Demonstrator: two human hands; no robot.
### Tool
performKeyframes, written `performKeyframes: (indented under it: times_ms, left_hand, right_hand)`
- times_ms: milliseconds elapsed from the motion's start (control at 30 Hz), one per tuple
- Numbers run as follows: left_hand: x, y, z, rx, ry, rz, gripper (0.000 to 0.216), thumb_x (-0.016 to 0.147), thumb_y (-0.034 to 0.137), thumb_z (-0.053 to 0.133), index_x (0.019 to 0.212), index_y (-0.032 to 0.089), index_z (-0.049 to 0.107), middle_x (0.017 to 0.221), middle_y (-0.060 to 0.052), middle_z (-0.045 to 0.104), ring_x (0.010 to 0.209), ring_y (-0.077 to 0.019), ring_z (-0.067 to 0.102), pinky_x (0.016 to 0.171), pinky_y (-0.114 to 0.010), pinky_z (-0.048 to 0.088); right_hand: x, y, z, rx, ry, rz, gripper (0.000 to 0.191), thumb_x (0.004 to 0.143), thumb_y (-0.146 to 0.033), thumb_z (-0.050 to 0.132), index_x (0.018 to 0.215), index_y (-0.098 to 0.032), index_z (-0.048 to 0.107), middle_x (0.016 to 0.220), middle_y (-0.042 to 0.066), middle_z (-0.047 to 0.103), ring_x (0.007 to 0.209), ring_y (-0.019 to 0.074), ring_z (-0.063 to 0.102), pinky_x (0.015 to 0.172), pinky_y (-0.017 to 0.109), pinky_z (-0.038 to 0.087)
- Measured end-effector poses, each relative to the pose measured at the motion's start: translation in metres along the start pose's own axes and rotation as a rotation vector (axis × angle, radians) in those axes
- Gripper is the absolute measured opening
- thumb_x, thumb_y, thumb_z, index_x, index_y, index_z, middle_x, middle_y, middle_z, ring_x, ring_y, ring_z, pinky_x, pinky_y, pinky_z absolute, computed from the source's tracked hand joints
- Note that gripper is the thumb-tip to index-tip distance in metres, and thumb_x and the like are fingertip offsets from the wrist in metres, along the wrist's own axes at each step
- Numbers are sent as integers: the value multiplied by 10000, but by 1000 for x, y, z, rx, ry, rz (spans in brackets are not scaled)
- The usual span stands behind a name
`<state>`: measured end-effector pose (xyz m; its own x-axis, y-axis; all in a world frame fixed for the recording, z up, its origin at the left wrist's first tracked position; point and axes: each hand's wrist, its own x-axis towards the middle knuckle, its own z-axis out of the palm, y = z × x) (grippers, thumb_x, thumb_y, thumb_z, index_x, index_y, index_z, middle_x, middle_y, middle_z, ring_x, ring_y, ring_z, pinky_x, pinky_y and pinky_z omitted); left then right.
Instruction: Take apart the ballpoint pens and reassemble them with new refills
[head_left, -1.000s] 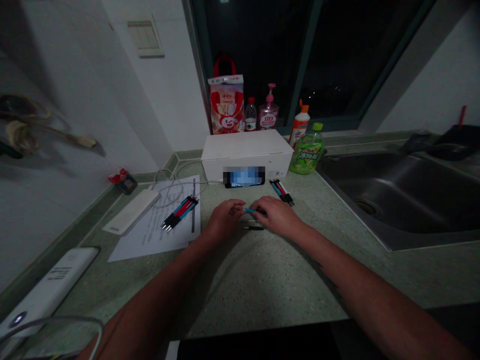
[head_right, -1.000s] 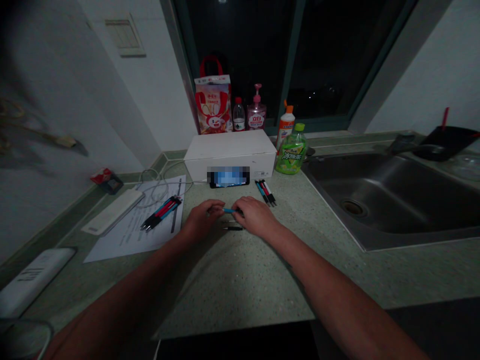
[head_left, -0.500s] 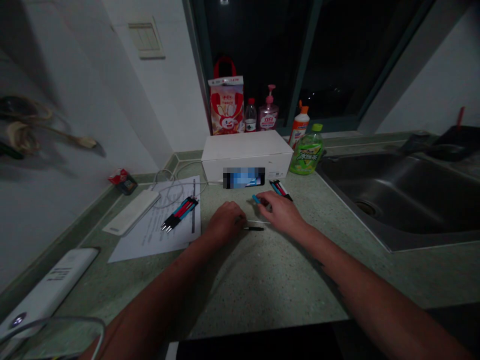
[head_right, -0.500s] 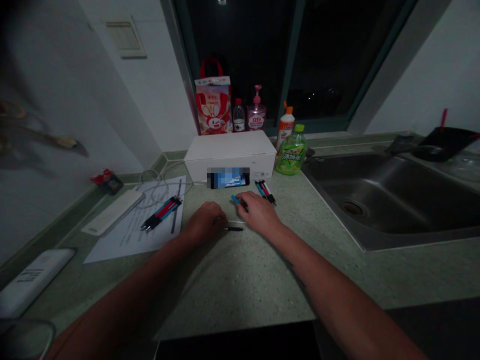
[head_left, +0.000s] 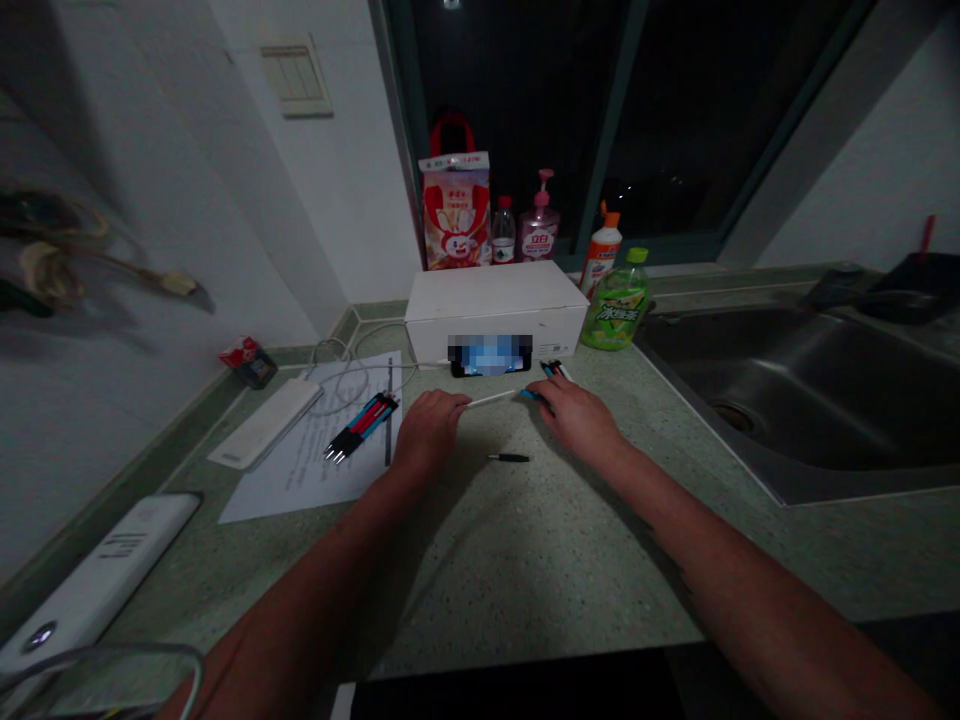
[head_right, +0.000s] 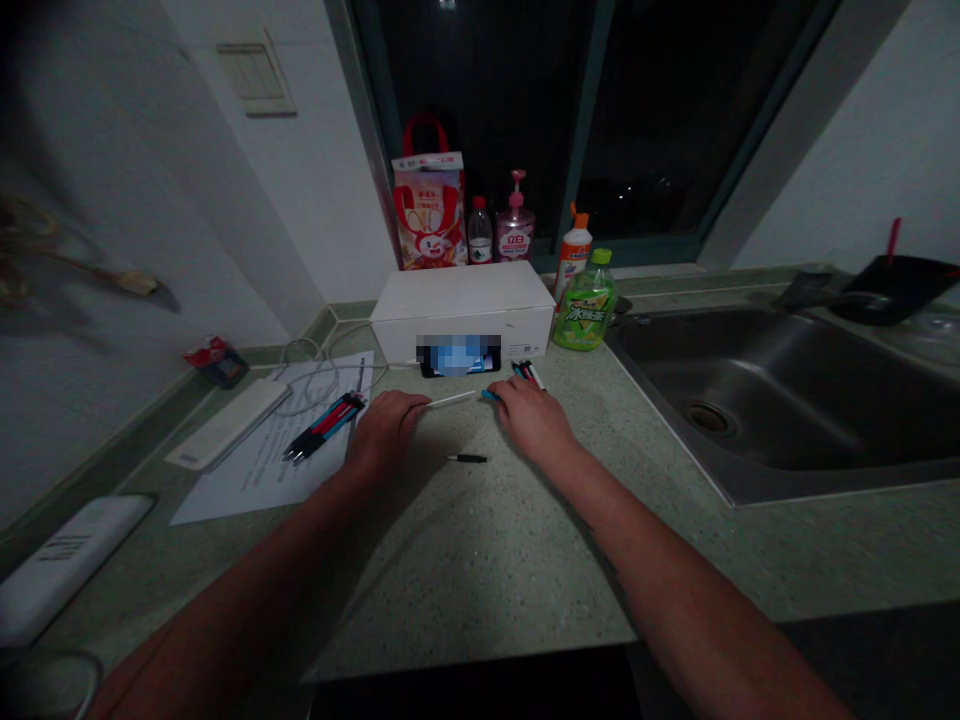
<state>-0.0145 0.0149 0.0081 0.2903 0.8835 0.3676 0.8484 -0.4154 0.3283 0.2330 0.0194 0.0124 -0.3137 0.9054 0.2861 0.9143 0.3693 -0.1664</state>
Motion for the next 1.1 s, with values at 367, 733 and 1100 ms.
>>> performKeyframes:
  times_ms: [367,733,1100]
  left_hand:
    - [-4,3,10,37,-18,215,225,970,173,511,1014,217,728,958,-44,724,920,-225,615,860,-387,459]
    - [-12,20,6,-85,-51,340,211,889,337,694,1063,219,688,1066,-48,698,1021,-235,607,904,-397,458]
    - [-5,14,6,-178,-6,-88,143,940,235,562,996,172,678,1003,-74,703,968,-241,620,885,-390,477]
  right_hand:
    - [-6,-18,6,119,-71,-268,324,968,-100,560,1255,-225,645,1085,57,639,1020,211,591,875,297,452]
    - [-5,-8,4,60,-26,-131,515,942,-53,502,1407,-269,557,1127,58,624,965,214,618,798,293,464]
    - [-4,-7,1,41,-13,-125,458,971,-82,474,1365,-285,591,1141,54,636,966,224,622,751,297,476]
